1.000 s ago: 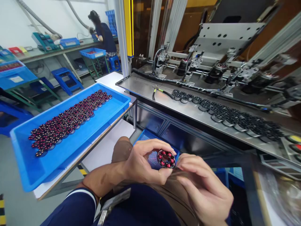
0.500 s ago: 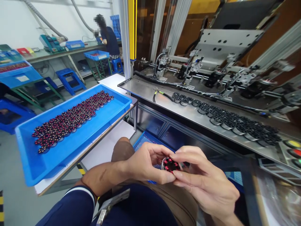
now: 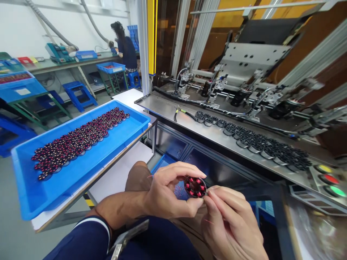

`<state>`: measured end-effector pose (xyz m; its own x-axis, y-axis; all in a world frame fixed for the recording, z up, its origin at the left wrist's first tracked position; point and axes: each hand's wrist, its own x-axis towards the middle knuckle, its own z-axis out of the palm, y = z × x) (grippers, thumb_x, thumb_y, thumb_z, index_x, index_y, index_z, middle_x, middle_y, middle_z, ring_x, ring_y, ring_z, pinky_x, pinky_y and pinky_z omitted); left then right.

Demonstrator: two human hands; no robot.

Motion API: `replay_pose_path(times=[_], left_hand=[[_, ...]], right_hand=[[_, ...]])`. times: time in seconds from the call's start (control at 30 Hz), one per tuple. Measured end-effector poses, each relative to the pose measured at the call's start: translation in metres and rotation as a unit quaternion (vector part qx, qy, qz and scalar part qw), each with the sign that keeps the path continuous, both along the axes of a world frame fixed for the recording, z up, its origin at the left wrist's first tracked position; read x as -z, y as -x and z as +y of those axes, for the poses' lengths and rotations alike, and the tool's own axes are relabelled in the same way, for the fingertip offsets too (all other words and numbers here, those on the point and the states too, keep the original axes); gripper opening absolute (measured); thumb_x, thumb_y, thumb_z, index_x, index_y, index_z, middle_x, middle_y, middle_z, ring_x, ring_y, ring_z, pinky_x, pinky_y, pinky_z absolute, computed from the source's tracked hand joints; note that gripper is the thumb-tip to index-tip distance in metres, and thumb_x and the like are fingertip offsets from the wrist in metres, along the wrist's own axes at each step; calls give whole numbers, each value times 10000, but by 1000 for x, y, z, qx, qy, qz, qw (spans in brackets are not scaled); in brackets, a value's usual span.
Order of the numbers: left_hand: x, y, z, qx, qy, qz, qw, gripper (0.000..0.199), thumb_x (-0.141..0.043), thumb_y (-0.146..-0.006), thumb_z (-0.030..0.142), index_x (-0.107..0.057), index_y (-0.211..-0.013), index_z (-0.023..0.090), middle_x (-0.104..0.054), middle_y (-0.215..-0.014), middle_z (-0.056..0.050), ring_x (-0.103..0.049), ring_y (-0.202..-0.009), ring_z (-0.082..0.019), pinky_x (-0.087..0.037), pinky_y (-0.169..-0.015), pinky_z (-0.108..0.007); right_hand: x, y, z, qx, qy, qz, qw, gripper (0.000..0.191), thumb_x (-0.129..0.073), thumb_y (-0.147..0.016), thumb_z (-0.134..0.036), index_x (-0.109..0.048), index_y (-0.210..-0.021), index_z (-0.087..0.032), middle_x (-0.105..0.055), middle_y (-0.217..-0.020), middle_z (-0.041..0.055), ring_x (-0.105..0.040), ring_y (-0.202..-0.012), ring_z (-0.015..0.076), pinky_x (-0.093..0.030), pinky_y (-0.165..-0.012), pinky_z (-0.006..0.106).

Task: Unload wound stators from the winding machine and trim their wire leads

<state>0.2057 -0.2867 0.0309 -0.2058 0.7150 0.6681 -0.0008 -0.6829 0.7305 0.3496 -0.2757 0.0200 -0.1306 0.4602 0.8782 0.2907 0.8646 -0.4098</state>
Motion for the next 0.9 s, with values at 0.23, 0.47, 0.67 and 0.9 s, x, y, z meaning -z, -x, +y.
replay_pose_path(times=[0.23,0.47,0.67,0.9], left_hand=[[3,4,1,-30,-55,35,997,388,-764,-708,125,-674,-1081,184,-769,-1004,-74,-730,-925,-188,-622,-809,-276],[11,19,-3,196,178,-72,962,614,-898,-691,289,-588,-1208,171,-722,-1092,-109,-710,-928,-169,-575,-826,-266],[17,30,2,397,278,-103,868,490,-777,-817,495,-553,-1096,161,-676,-747,-21,-680,-644,-121,-523,-587,-200],[24,30,8,416,195,-146,876,440,-751,-866,380,-591,-1237,206,-702,-959,-69,-730,-739,-146,-556,-611,-206]], right_hand=[[6,11,-7,5,73,45,996,132,-663,-915,-108,-715,-959,-221,-692,-832,37,-658,-685,186,-531,-582,319],[9,18,4,0,68,78,995,87,-607,-955,-151,-661,-913,-204,-656,-771,42,-628,-647,185,-524,-553,319],[-5,12,8,-25,63,27,997,136,-590,-928,-84,-642,-888,-204,-655,-757,19,-629,-622,163,-514,-541,285],[-13,9,7,-8,68,6,998,186,-586,-896,-9,-627,-867,-188,-632,-755,8,-614,-636,135,-494,-560,250]])
